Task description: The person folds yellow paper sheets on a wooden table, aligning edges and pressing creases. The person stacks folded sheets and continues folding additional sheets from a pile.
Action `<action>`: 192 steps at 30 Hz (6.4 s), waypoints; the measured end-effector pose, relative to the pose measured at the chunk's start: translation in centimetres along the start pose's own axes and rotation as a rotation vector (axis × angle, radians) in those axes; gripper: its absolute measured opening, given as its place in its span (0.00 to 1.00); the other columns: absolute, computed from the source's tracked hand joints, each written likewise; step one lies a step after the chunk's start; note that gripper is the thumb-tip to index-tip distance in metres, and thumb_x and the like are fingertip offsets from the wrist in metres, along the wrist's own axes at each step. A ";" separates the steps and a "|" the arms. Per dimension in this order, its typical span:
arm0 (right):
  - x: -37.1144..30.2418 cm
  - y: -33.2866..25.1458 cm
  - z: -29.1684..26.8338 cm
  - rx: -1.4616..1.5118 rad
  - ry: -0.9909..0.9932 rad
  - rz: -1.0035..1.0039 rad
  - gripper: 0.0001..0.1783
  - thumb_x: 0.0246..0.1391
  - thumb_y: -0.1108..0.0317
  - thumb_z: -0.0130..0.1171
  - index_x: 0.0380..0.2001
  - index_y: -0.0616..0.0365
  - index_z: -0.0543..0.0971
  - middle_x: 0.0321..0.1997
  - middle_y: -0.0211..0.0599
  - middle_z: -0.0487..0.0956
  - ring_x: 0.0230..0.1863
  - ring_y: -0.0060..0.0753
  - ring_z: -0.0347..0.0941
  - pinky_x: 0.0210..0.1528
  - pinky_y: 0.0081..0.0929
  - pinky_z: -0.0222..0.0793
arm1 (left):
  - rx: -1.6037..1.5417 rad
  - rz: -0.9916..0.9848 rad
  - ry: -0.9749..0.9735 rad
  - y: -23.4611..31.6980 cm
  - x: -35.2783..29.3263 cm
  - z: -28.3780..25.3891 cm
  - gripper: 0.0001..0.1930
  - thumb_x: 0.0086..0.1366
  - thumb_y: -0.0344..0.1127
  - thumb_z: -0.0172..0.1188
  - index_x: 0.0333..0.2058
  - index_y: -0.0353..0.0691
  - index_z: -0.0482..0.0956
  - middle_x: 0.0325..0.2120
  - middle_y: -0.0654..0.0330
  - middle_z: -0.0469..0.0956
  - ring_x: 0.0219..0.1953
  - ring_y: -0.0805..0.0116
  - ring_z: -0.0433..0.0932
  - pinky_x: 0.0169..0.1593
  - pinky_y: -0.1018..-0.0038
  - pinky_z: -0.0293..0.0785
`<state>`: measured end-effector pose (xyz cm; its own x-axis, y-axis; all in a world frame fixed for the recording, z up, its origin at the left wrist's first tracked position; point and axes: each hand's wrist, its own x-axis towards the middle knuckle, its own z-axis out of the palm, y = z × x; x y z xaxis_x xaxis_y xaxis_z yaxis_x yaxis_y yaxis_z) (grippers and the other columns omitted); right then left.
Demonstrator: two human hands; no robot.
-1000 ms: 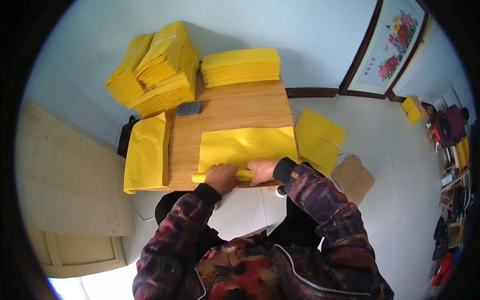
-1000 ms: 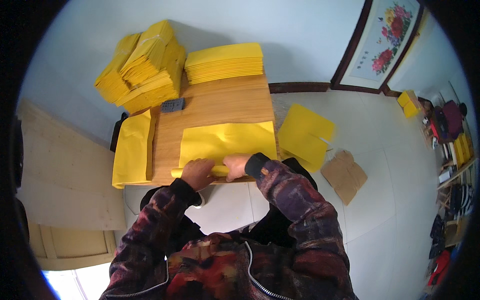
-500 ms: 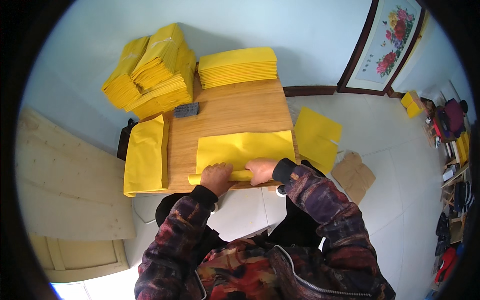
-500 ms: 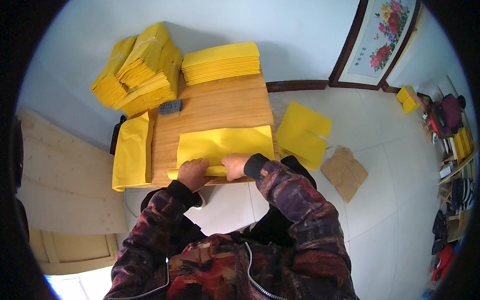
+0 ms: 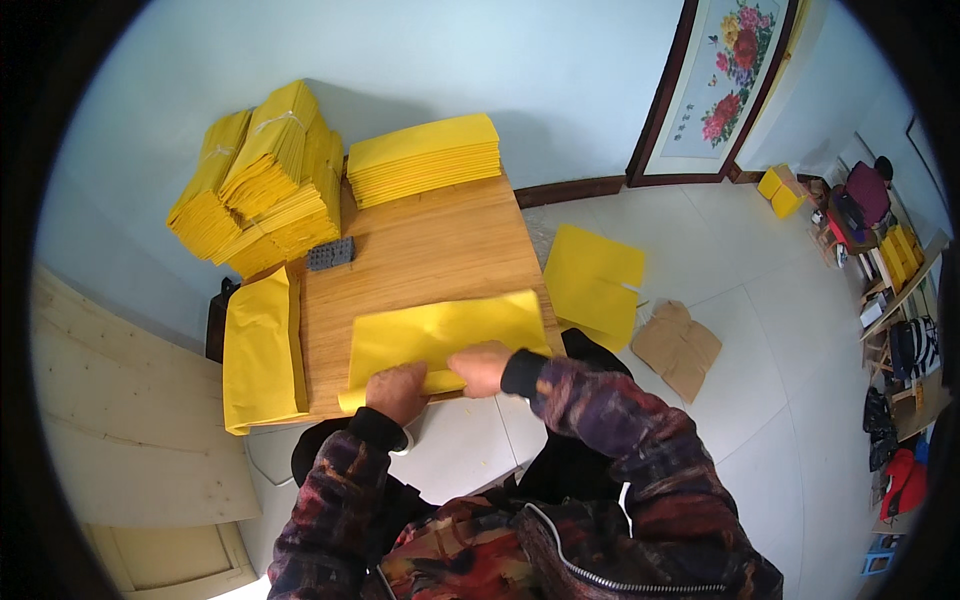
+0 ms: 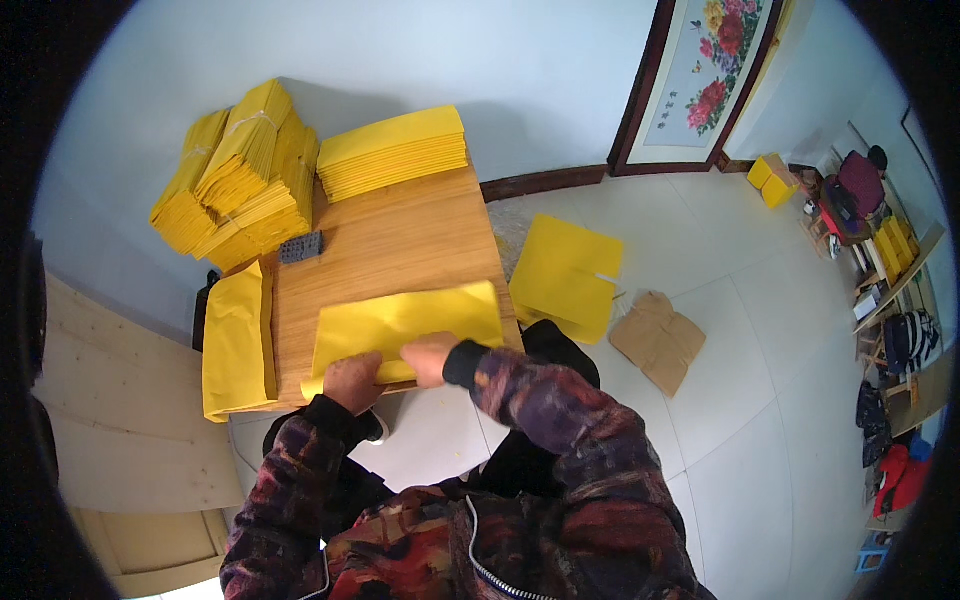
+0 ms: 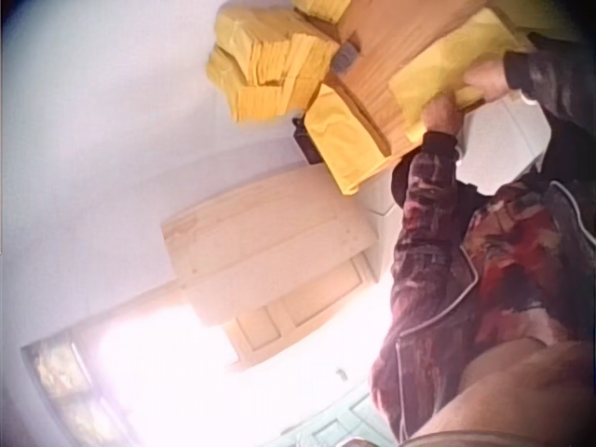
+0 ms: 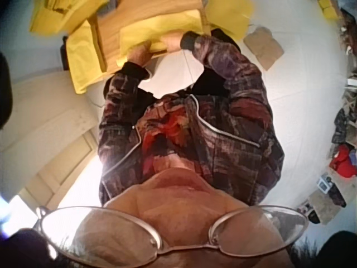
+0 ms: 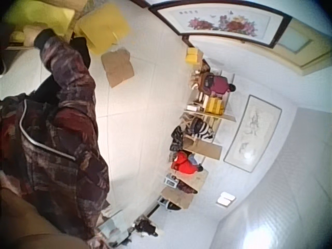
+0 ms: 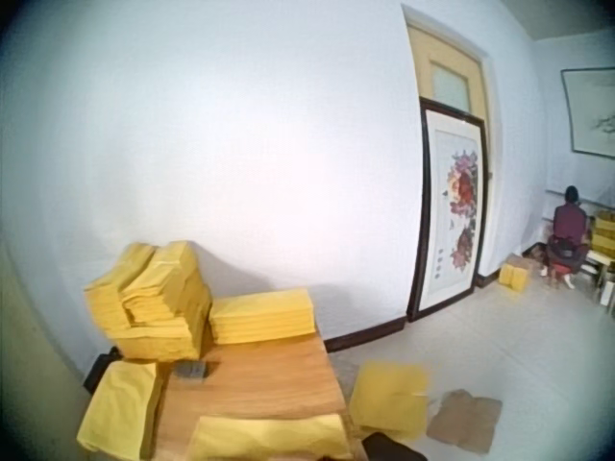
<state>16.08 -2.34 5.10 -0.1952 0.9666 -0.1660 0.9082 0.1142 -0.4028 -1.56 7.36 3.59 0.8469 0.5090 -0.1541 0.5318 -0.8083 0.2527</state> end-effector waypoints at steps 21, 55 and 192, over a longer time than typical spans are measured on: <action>-0.7 -3.1 -0.5 -0.210 -0.059 -0.007 0.12 0.44 0.70 0.61 0.33 0.63 0.78 0.31 0.46 0.82 0.35 0.45 0.80 0.35 0.43 0.73 | -0.261 0.117 -0.283 -1.9 -2.5 -2.6 0.20 0.50 0.42 0.68 0.39 0.38 0.77 0.32 0.47 0.81 0.39 0.48 0.79 0.42 0.59 0.75; -1.4 -0.8 1.5 0.549 -0.499 -0.045 0.29 0.41 0.51 0.70 0.41 0.64 0.79 0.36 0.53 0.82 0.39 0.50 0.79 0.43 0.38 0.73 | 0.202 0.224 0.114 -2.1 -7.0 -2.0 0.12 0.51 0.39 0.63 0.36 0.48 0.79 0.28 0.56 0.82 0.35 0.53 0.82 0.36 0.57 0.75; -1.6 -4.4 -0.7 0.639 -0.026 -0.081 0.27 0.47 0.56 0.70 0.43 0.66 0.74 0.33 0.39 0.78 0.36 0.39 0.76 0.42 0.34 0.72 | -2.186 0.028 0.277 0.5 -6.1 1.9 0.18 0.61 0.31 0.64 0.49 0.39 0.73 0.48 0.55 0.77 0.52 0.56 0.75 0.57 0.56 0.71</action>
<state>12.63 -4.19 7.80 -0.2703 0.9539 -0.1308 0.4921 0.0201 -0.8703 -6.45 3.30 2.82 0.7246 0.6843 -0.0820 -0.4810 0.5873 0.6509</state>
